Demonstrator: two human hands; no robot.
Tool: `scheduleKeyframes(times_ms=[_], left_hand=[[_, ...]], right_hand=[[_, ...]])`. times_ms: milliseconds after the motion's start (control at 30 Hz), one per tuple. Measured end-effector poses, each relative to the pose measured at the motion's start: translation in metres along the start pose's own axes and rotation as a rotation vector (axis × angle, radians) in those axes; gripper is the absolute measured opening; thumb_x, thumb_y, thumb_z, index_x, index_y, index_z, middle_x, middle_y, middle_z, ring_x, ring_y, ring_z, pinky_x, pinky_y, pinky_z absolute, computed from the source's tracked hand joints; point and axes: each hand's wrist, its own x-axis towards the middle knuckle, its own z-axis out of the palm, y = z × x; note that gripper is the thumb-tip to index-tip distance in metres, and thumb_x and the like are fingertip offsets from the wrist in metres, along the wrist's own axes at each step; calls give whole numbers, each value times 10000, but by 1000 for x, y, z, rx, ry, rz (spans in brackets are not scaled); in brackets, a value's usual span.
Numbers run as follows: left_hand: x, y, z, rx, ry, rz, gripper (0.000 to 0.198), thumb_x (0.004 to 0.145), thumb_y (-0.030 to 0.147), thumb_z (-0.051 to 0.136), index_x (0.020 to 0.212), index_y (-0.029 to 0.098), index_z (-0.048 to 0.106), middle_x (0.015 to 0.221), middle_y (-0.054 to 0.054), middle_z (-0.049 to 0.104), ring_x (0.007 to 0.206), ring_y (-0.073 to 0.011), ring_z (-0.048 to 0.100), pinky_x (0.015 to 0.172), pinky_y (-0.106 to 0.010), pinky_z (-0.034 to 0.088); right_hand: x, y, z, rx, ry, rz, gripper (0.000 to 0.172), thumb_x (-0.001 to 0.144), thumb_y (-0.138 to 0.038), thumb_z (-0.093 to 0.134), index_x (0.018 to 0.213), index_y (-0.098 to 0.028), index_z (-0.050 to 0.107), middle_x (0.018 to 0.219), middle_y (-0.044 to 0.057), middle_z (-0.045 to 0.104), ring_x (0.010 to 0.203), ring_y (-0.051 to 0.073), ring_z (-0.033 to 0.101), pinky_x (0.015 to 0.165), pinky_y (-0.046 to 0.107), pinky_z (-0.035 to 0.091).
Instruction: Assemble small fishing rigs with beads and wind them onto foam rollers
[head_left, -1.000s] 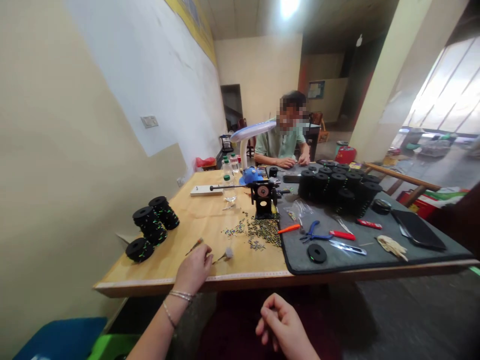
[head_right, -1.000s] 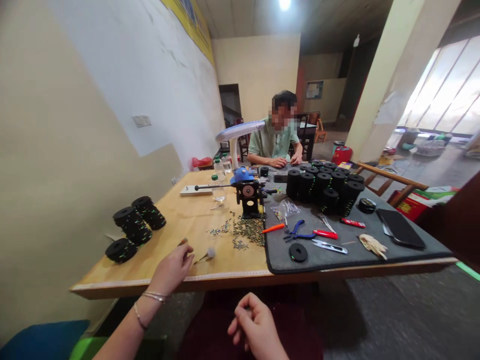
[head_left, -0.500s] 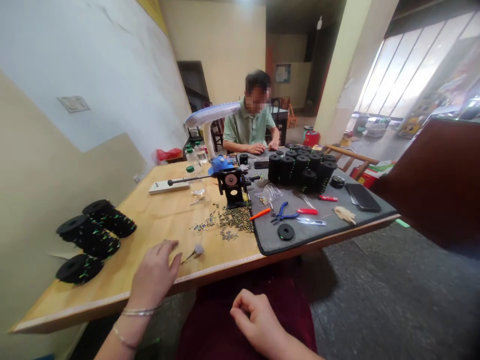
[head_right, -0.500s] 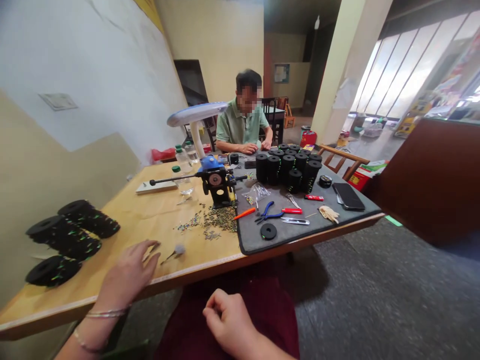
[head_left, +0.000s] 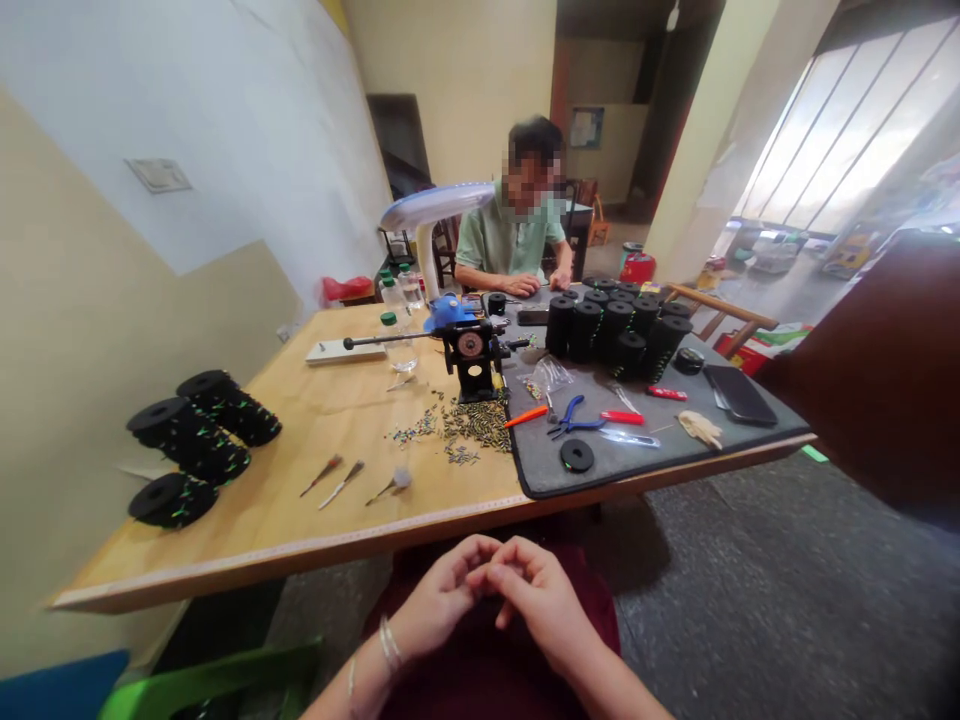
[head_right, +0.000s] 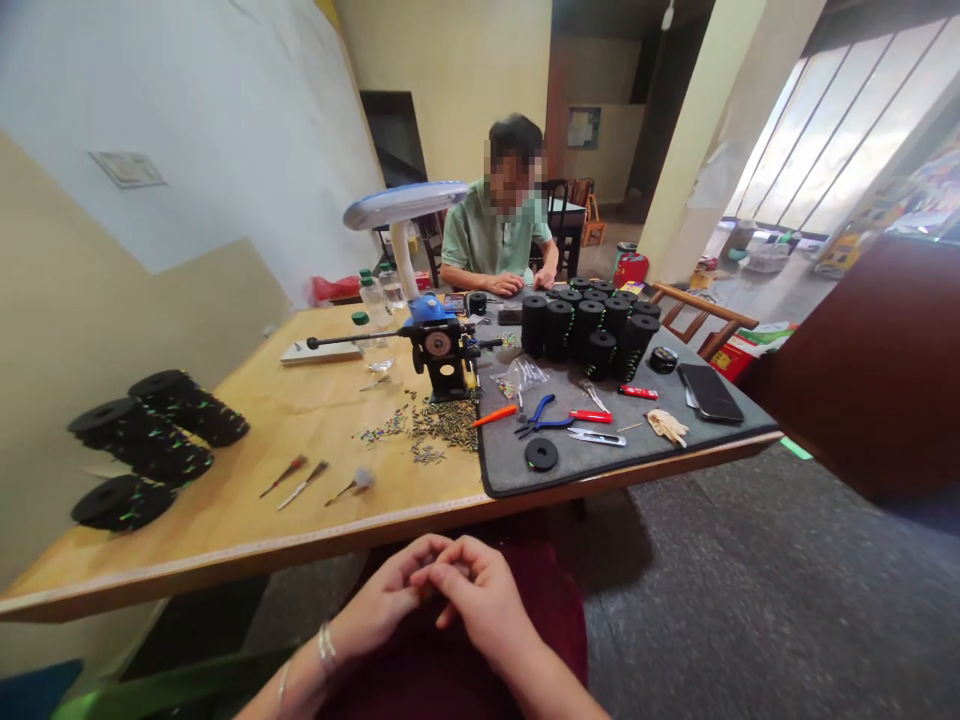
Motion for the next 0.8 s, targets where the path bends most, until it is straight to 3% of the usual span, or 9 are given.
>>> scheduleKeyframes(times_ms=[100, 233, 333, 433, 700, 800], left_hand=[[8, 2, 11, -76, -108, -22, 256, 646, 87, 596, 888, 167, 589, 748, 11, 617, 687, -126, 556, 634, -229, 412], [13, 6, 16, -70, -169, -23, 208, 654, 74, 589, 847, 152, 587, 753, -3, 615, 694, -118, 540, 645, -229, 405], [14, 4, 17, -48, -150, -69, 154, 715, 195, 632, 852, 141, 586, 731, -16, 617, 659, -121, 555, 615, -237, 420], [15, 1, 16, -54, -83, -116, 197, 708, 278, 669, 811, 139, 576, 666, -8, 622, 611, -118, 570, 605, -246, 436], [19, -3, 14, -78, -31, -173, 213, 688, 292, 669, 779, 137, 556, 622, -20, 654, 594, -131, 604, 607, -262, 456], [20, -4, 14, -42, -8, -175, 186, 681, 274, 655, 759, 135, 560, 628, -28, 659, 600, -134, 605, 599, -257, 450]], right_hand=[[3, -14, -4, 86, 34, 3, 313, 700, -432, 712, 691, -160, 557, 680, 33, 691, 535, 118, 583, 392, 161, 392], [7, -25, -12, 169, 101, 8, 312, 692, -403, 733, 685, -159, 540, 678, 24, 701, 406, 68, 520, 346, 144, 334], [12, -26, -21, 203, 139, 4, 305, 697, -387, 736, 691, -155, 537, 795, 79, 732, 615, 150, 661, 371, 138, 346], [17, -24, -30, 228, 180, -6, 305, 685, -380, 748, 702, -154, 544, 845, 99, 736, 809, 224, 692, 383, 135, 336], [25, -21, -45, 297, 258, -1, 305, 649, -362, 776, 715, -164, 554, 807, 57, 735, 787, 207, 695, 392, 135, 340], [24, -20, -43, 300, 272, -3, 306, 651, -360, 776, 714, -168, 545, 754, 38, 721, 668, 155, 669, 397, 137, 342]])
